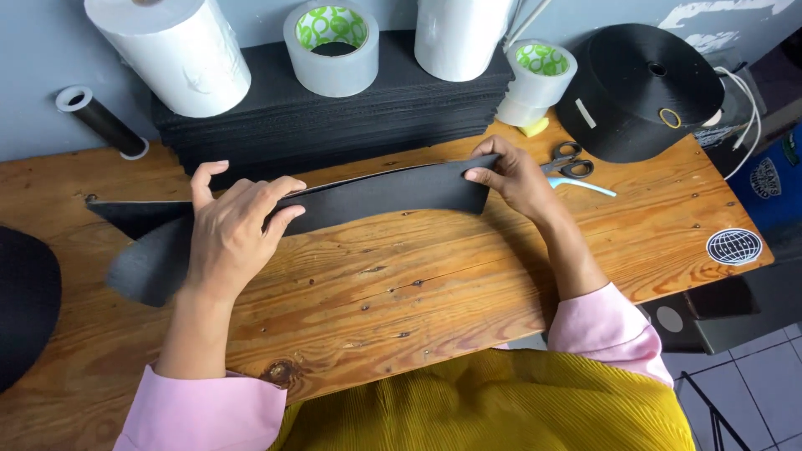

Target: Inspecting a black strip of material, peeling off the adhesive backing, and smoothing it onto a surface using a small applicator tool.

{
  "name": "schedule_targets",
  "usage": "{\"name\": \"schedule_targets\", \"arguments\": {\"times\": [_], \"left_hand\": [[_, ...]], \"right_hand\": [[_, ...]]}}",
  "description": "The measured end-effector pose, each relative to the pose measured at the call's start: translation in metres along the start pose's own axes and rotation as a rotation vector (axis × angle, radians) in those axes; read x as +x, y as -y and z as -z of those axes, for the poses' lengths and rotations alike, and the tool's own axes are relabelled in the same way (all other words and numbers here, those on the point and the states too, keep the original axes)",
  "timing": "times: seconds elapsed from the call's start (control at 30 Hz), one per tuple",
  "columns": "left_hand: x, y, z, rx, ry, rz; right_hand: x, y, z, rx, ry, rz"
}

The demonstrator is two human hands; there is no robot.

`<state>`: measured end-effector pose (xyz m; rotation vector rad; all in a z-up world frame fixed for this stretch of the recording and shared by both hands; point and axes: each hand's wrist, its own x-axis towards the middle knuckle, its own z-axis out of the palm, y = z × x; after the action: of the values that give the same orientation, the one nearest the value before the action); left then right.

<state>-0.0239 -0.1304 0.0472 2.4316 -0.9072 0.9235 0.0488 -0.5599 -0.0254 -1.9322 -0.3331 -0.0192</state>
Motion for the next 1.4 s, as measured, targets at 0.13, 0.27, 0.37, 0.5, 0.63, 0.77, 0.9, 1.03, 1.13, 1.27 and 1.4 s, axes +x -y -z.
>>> {"name": "schedule_targets", "arguments": {"times": [0.13,0.27,0.37,0.5,0.63,0.77,0.9,1.03,1.13,1.27,1.4], "left_hand": [[-0.009,0.01,0.0,0.01,0.04,0.039],[-0.02,0.025,0.002,0.078,0.102,0.087],[-0.03,0.034,0.01,0.131,0.179,0.16],[-0.045,0.053,0.023,0.168,0.278,0.304],[-0.047,0.066,0.027,-0.066,0.232,0.461],[-0.064,0.079,0.021,-0.38,0.155,0.713],[-0.075,0.087,0.01,-0.737,0.022,0.879],[-0.097,0.101,-0.006,-0.73,-0.045,0.892],[-0.105,0.106,-0.012,-0.641,-0.047,0.887],[-0.113,0.109,-0.015,-0.553,-0.091,0.795],[-0.1,0.089,-0.005,-0.492,-0.126,0.661]], "right_hand": [[-0.003,-0.008,0.012,-0.07,-0.034,0.045],[-0.005,-0.009,0.016,-0.069,-0.017,0.044],[-0.004,-0.022,0.027,-0.051,-0.038,0.029],[-0.004,-0.044,0.048,-0.045,-0.111,-0.017],[-0.003,-0.053,0.056,-0.037,-0.13,-0.048],[0.0,-0.058,0.052,0.01,-0.124,-0.091],[0.003,-0.074,0.061,-0.009,-0.112,-0.085],[-0.001,-0.065,0.059,-0.025,-0.106,-0.091],[-0.002,-0.066,0.06,-0.036,-0.1,-0.082],[-0.006,-0.042,0.049,-0.073,-0.097,-0.054],[-0.009,-0.041,0.052,-0.089,-0.094,-0.02]]}}
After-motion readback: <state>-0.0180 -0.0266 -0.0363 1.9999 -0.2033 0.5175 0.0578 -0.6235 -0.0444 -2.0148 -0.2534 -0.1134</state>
